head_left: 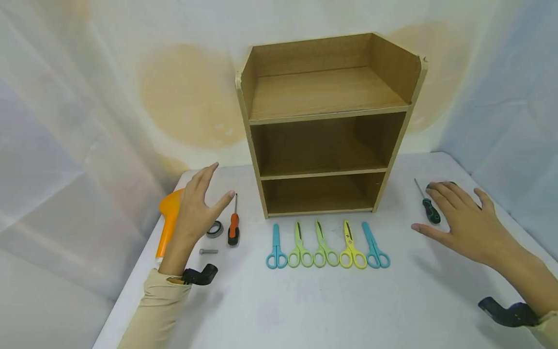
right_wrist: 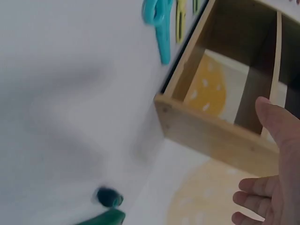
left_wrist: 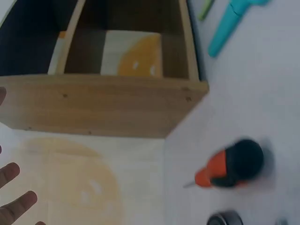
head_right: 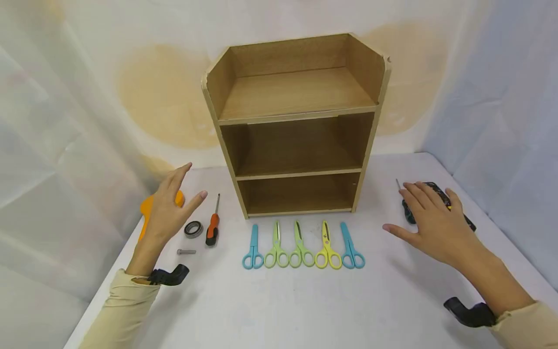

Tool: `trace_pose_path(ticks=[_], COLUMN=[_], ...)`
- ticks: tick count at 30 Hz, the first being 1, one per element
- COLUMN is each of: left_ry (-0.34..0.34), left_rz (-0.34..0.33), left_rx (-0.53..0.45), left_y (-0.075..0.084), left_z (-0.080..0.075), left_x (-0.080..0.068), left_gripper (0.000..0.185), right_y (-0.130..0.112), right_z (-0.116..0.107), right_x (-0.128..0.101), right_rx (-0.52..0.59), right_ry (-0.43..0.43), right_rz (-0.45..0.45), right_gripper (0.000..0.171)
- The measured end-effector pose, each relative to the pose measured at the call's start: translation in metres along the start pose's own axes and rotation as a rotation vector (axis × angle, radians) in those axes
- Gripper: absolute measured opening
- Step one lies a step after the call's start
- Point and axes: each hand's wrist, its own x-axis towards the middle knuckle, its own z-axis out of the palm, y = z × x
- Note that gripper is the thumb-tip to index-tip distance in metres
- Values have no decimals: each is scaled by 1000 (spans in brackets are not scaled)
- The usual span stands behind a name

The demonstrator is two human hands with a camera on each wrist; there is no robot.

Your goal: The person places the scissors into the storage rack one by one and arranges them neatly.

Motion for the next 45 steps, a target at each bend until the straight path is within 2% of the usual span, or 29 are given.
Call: trace_pose_path(ticks=[7, 11, 16, 22, 29, 41, 45], left_ry=[45, 72, 86, 136, 164, 206, 219], left_rz=[-2, 5, -25, -11, 0, 22, 20], left_rx=[-115, -163, -226, -313, -331, -408, -429], left_y=[16, 20, 23, 24, 28, 36, 41], left_z=[16, 25, 35, 48, 59, 73, 79], left_x=[7, 11, 14, 20, 26, 37, 44], left_gripper=[70, 68, 66, 63, 61, 57, 56], right_y=[-22, -32, -42, -57, -72, -79, -77], right_z=[7, 11, 19, 29, 38, 56, 61], right_x=[-3, -4, -5, -4, -5, -8, -10], right_rx=[35, 71, 97, 131, 151, 118, 97], right_ry=[30, 49, 57, -10, -120, -193, -191], right_rz=[-68, -120, -179, -191, -175, -189, -197], right_gripper=[92, 80, 67, 58, 54, 53, 54])
